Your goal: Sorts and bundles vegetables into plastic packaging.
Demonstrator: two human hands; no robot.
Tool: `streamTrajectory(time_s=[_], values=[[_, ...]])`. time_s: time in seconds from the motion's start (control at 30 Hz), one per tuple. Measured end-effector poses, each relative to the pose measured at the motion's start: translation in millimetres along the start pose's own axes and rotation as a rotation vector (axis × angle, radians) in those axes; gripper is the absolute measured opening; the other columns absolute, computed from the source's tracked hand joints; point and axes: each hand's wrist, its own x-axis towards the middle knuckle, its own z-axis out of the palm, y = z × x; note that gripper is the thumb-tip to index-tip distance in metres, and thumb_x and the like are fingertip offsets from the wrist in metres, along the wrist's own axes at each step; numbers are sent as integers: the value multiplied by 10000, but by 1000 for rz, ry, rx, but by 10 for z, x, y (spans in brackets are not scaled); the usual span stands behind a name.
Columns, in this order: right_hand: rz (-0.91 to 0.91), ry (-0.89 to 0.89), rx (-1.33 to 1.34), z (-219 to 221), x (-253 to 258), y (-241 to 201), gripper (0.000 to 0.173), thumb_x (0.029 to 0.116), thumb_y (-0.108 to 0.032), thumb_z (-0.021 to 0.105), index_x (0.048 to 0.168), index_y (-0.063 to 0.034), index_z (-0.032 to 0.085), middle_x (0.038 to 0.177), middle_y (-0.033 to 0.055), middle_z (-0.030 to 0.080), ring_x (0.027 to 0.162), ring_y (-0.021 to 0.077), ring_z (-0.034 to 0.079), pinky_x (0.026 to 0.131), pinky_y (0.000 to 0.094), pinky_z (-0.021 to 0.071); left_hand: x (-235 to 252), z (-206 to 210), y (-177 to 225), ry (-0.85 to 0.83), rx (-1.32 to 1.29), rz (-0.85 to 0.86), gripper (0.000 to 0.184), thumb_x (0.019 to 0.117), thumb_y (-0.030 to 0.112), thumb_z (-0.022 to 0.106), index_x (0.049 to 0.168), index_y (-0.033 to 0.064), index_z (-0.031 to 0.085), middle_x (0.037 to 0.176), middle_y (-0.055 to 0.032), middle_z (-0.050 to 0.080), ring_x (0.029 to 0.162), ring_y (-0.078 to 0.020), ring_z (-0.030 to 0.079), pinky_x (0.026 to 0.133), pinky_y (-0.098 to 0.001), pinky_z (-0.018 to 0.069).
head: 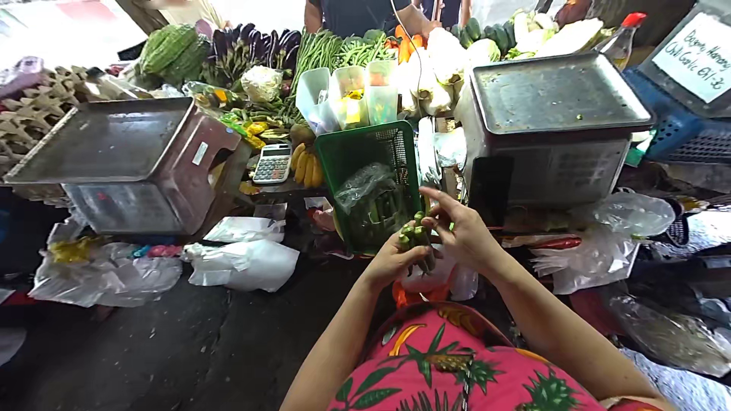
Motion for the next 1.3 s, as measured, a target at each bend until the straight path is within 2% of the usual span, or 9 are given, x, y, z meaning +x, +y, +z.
streamTrajectory(time_s=[0.17,0.27,0.43,0.63,0.73,0.87,1.0,1.1,1.3], values=[[-104,-202,86,-24,-54,17,531,1091,-418,395,1418,-51,596,1396,143,615,1320,290,538,1137,477,403,65,245,42,141,-17,-80,322,882,52,709,1184,40,598,1010,21,737,945,-75,703,897,-311,589],[-148,-256,227,5,-88,78,518,1016,-496,581,1321,-80,627,1322,104,629,1250,200,568,1084,413,453,83,293,12,138,-90,-75,527,758,227,889,1181,78,612,1013,23,747,934,-75,712,863,-298,599],[-206,-241,389,-51,-94,252,280,1029,-294,604,1089,-34,689,1211,96,648,1186,130,587,1022,307,487,195,367,99,70,56,-204,464,713,4,799,1146,22,634,964,-50,735,855,-142,716,782,-328,619],[-316,-137,407,-80,-204,338,271,1038,-244,559,1043,10,655,1204,150,647,1209,174,595,1041,312,491,209,432,181,-79,131,-208,342,786,63,813,1099,19,683,983,-51,747,914,-140,723,863,-356,612],[-319,-192,404,-187,-247,401,329,1043,-276,537,1188,-7,661,1314,145,633,1275,191,575,1081,362,477,223,528,116,-38,205,-176,233,856,94,753,1071,50,678,875,3,732,751,-97,700,716,-301,614],[-132,-30,268,-506,-409,536,453,986,-400,610,1354,-140,656,1448,50,586,1341,190,536,1102,461,473,226,519,0,29,406,-83,355,887,102,707,1212,20,591,934,20,694,762,-64,664,692,-264,590],[324,370,-191,-1027,-585,940,261,972,-254,683,1141,-62,730,1127,143,704,1038,301,687,895,539,567,182,477,-46,134,564,-119,420,875,113,722,1258,16,579,1018,-6,692,867,-80,678,786,-281,594],[589,298,-341,-1142,-588,1157,327,908,-318,794,1085,-46,756,1145,225,691,1111,421,651,948,642,511,185,483,-122,212,616,-139,419,868,123,726,1254,26,593,1020,-16,694,861,-83,679,780,-278,592],[463,344,-371,-1023,-592,1315,263,910,-254,782,1017,-17,746,1101,229,696,1047,433,670,884,655,530,234,596,-194,210,603,-127,434,848,80,742,1251,18,593,1063,-23,695,941,-75,674,844,-262,577]])
